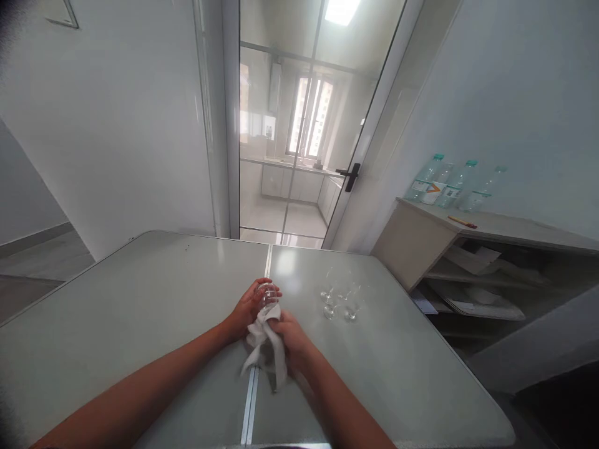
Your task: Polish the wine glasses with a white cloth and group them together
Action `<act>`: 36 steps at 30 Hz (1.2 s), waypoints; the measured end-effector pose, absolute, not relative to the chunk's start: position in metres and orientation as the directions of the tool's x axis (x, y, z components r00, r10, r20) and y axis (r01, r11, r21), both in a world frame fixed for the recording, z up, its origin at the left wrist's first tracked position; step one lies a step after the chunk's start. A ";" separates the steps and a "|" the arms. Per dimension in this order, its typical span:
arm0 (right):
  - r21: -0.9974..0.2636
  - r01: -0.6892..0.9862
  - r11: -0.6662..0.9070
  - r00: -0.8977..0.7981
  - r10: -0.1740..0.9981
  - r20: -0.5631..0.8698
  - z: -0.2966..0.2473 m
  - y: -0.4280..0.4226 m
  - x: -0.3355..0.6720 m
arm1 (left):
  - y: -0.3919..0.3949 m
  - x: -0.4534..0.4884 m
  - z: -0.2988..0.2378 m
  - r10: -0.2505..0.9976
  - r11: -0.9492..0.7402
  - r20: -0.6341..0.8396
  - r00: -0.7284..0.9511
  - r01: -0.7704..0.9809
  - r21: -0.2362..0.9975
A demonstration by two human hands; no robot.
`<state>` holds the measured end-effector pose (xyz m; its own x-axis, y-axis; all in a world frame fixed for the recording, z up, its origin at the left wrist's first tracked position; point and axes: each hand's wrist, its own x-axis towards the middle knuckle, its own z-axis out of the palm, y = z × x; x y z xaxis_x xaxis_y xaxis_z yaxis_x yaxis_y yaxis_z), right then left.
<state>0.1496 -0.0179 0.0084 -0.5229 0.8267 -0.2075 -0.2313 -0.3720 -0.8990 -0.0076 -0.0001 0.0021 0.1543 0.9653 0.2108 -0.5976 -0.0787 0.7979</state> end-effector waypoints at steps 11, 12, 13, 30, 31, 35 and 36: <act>-0.943 0.244 0.225 -0.316 0.938 0.142 0.014 -0.008 0.157 | 0.002 -0.011 -0.008 0.920 -0.182 0.324 0.222 -0.490 0.853; -0.945 0.244 0.219 -0.314 0.940 0.137 0.014 -0.008 0.158 | 0.002 -0.012 -0.007 0.919 -0.173 0.321 0.229 -0.496 0.851; -0.962 0.205 0.179 -0.330 0.938 0.104 0.014 -0.009 0.157 | 0.002 -0.012 -0.007 0.920 -0.157 0.314 0.234 -0.512 0.844; -0.985 -0.037 -0.171 -0.508 0.852 -0.129 0.018 -0.012 0.159 | 0.003 -0.016 -0.006 0.923 -0.141 0.307 0.233 -0.536 0.832; -0.950 -0.098 -0.295 -0.568 0.800 -0.190 0.019 -0.013 0.160 | 0.001 -0.016 -0.004 0.918 -0.129 0.306 0.251 -0.541 0.831; -0.957 -0.070 -0.281 -0.554 0.809 -0.197 0.022 -0.013 0.159 | 0.000 -0.015 -0.003 0.913 -0.142 0.324 0.250 -0.548 0.824; -0.988 -0.008 -0.157 -0.484 0.865 -0.134 0.022 -0.014 0.159 | 0.001 -0.015 -0.004 0.914 -0.151 0.327 0.241 -0.545 0.825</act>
